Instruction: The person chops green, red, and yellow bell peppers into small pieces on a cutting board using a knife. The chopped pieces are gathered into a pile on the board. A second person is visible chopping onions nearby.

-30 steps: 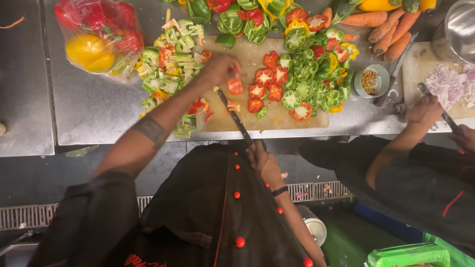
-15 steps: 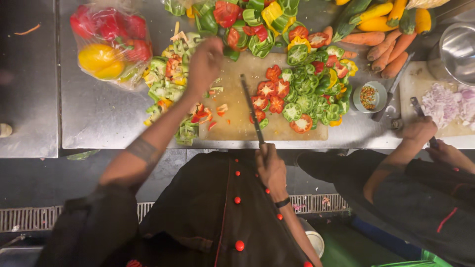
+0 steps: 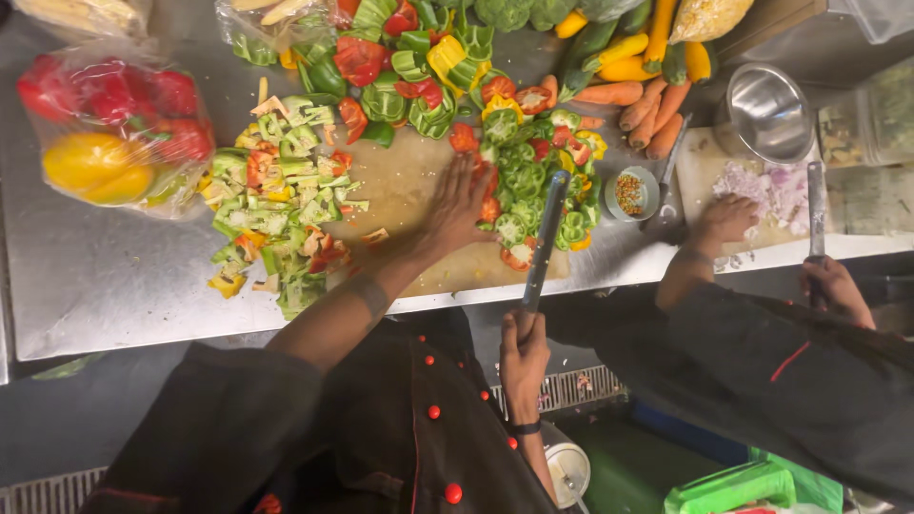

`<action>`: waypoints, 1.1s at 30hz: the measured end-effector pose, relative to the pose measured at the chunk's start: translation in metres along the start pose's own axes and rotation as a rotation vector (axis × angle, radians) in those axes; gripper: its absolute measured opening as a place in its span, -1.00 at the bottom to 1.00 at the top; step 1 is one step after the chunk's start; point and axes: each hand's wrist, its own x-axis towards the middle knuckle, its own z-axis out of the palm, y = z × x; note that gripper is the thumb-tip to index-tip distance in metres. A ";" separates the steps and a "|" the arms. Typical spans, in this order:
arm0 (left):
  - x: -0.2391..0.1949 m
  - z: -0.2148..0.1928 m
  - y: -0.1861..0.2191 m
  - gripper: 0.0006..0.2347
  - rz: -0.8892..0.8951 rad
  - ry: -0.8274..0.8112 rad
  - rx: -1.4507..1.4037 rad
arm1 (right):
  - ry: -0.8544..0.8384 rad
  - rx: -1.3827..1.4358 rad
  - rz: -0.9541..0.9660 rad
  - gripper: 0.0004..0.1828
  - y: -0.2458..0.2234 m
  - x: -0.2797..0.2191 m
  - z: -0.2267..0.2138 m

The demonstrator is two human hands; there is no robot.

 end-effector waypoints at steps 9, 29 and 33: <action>-0.007 -0.003 -0.007 0.03 0.040 -0.019 -0.111 | -0.104 0.314 -0.007 -0.70 0.031 0.012 0.032; -0.110 -0.164 -0.136 -0.54 -0.235 -0.125 0.342 | -0.288 0.064 -0.303 -0.65 -0.007 0.073 0.059; -0.072 -0.194 -0.166 -0.46 -0.248 0.161 0.464 | -0.312 0.118 -0.266 -0.65 -0.004 0.072 0.061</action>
